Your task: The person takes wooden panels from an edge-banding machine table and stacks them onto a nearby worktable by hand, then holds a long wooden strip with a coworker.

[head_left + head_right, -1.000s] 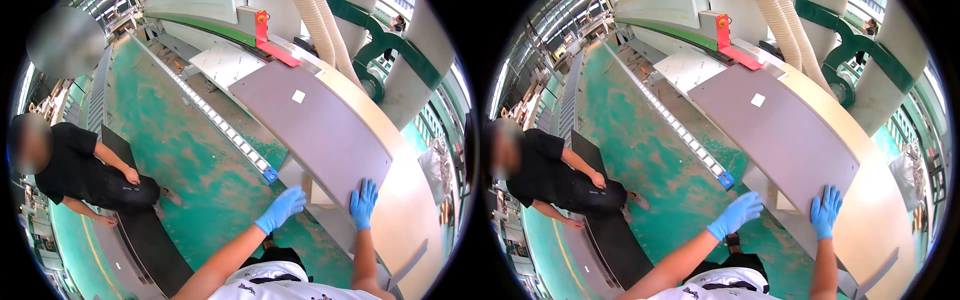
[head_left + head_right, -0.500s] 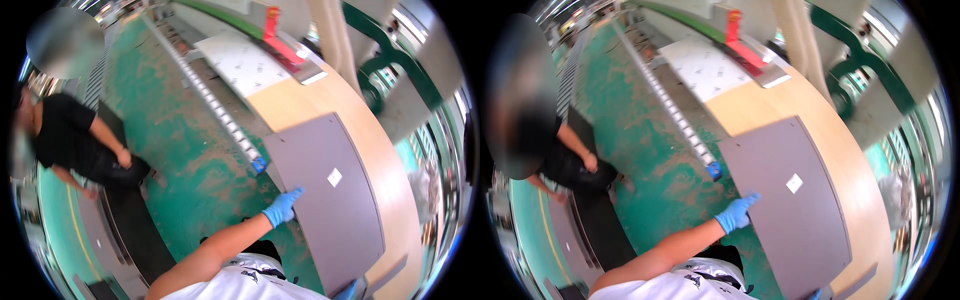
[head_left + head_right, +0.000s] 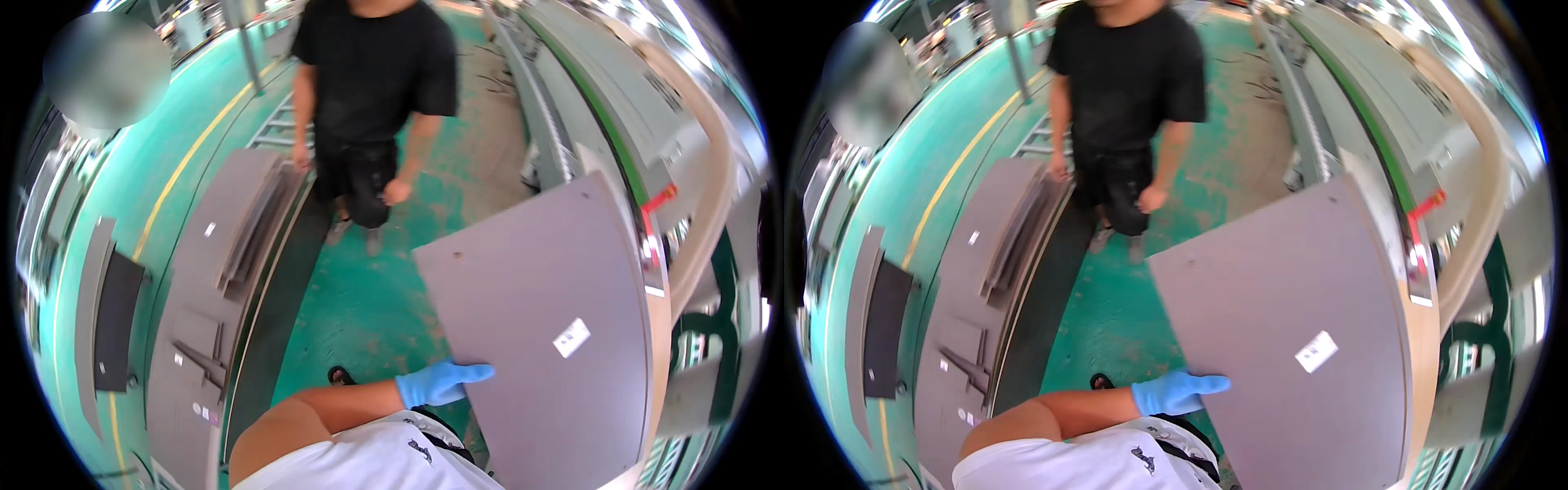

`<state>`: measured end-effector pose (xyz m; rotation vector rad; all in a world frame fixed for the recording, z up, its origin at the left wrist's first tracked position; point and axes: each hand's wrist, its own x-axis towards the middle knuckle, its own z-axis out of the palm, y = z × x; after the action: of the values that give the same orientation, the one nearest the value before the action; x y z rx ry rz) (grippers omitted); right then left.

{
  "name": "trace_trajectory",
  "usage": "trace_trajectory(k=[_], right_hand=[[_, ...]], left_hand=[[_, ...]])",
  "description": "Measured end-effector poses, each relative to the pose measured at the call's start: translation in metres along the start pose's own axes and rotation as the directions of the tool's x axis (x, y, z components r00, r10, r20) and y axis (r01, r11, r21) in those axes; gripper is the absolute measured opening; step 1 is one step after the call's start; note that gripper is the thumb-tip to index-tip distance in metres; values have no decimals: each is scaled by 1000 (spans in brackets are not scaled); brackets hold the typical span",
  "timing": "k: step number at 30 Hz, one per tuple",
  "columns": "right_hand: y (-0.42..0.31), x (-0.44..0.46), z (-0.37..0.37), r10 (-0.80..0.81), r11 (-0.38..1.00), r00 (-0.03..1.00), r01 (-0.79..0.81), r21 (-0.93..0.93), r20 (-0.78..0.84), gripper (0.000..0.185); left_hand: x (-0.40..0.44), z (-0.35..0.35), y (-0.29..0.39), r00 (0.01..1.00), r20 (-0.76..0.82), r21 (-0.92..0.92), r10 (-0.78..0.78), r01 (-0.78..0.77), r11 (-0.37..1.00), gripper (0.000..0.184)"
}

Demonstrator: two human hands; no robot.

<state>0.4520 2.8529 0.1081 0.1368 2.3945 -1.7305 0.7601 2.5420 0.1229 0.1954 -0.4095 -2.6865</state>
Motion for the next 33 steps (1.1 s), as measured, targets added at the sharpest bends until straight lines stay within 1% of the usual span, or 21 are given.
trace_trajectory(k=[5, 7, 8, 9, 10, 12, 13, 14, 15, 16, 17, 18, 19, 23, 24, 26, 27, 28, 30, 31, 33], right_hand=[[-35, -38, 89, -120, 990, 957, 134, -34, 264, 48], [-41, -55, 133, -183, 980, 906, 200, -5, 382, 47], [-44, -65, 162, -222, 971, 865, 239, 20, 450, 47], [-45, -71, 191, -270, 960, 810, 271, 77, 520, 47], [-73, -108, 225, 15, 979, 741, 125, -160, 672, 47], [-79, -169, 309, -31, 971, 631, 203, -126, 776, 38], [-79, -198, 350, -42, 964, 575, 238, -118, 817, 35], [-79, -226, 390, -37, 957, 521, 264, -120, 853, 33], [-79, -254, 425, 48, 962, 533, 201, -182, 844, 29], [-71, -263, 465, 74, 972, 341, 186, -145, 937, 28], [-85, -319, 486, 107, 960, 316, 214, -181, 943, 29], [-82, -338, 522, 133, 959, 199, 220, -176, 971, 31], [-73, -356, 563, 201, 951, 178, 199, -235, 963, 32], [-33, -417, 742, 450, 849, -40, 330, -413, 892, 34], [-35, -450, 776, 463, 842, -52, 337, -420, 885, 34], [-37, -514, 824, 388, 886, -239, 362, -290, 890, 35], [-33, -534, 867, 409, 876, -246, 377, -302, 879, 35], [-18, -553, 913, 308, 851, -269, 506, -138, 913, 34], [15, -585, 1001, 322, 695, -254, 718, -46, 912, 38], [23, -603, 1039, 330, 674, -261, 738, -33, 907, 41], [34, -644, 1104, 319, 593, -263, 805, 24, 911, 48]], left_hand=[[-156, -75, 21, 918, -242, -237, 314, -370, 898, 43], [-222, -102, 32, 736, -482, -229, 476, -630, 742, 43], [-256, -128, 36, 694, -527, -263, 491, -682, 682, 43], [-286, -118, 43, 608, -597, -223, 524, -753, 619, 36], [-307, -125, 44, 589, -605, -218, 536, -770, 600, 36], [-350, -146, 50, 273, -730, -20, 626, -925, 380, 37], [-371, -153, 55, 258, -735, -19, 627, -932, 361, 37], [-389, -159, 59, 150, -765, 44, 627, -958, 283, 37], [-404, -165, 62, 41, -787, 110, 615, -972, 206, 38], [-417, -172, 64, 30, -790, 107, 613, -977, 186, 38], [-429, -179, 66, -33, -778, 154, 627, -978, 139, 38], [-438, -187, 69, -94, -766, 200, 636, -975, 97, 38], [-447, -195, 74, -104, -769, 202, 630, -976, 85, 38], [-457, -225, 109, -256, -791, 252, 556, -964, -85, 38], [-456, -233, 123, -300, -786, 273, 540, -953, -131, 38], [-448, -264, 145, -327, -794, 260, 512, -945, -201, 36], [-442, -285, 164, -345, -791, 233, 505, -934, -272, 35], [-435, -310, 185, -362, -794, 249, 489, -927, -282, 35], [-428, -347, 220, -361, -839, 223, 408, -911, -347, 33], [-425, -365, 242, -373, -842, 245, 390, -908, -339, 33], [-419, -400, 285, -292, -876, 126, 384, -907, -403, 37]])
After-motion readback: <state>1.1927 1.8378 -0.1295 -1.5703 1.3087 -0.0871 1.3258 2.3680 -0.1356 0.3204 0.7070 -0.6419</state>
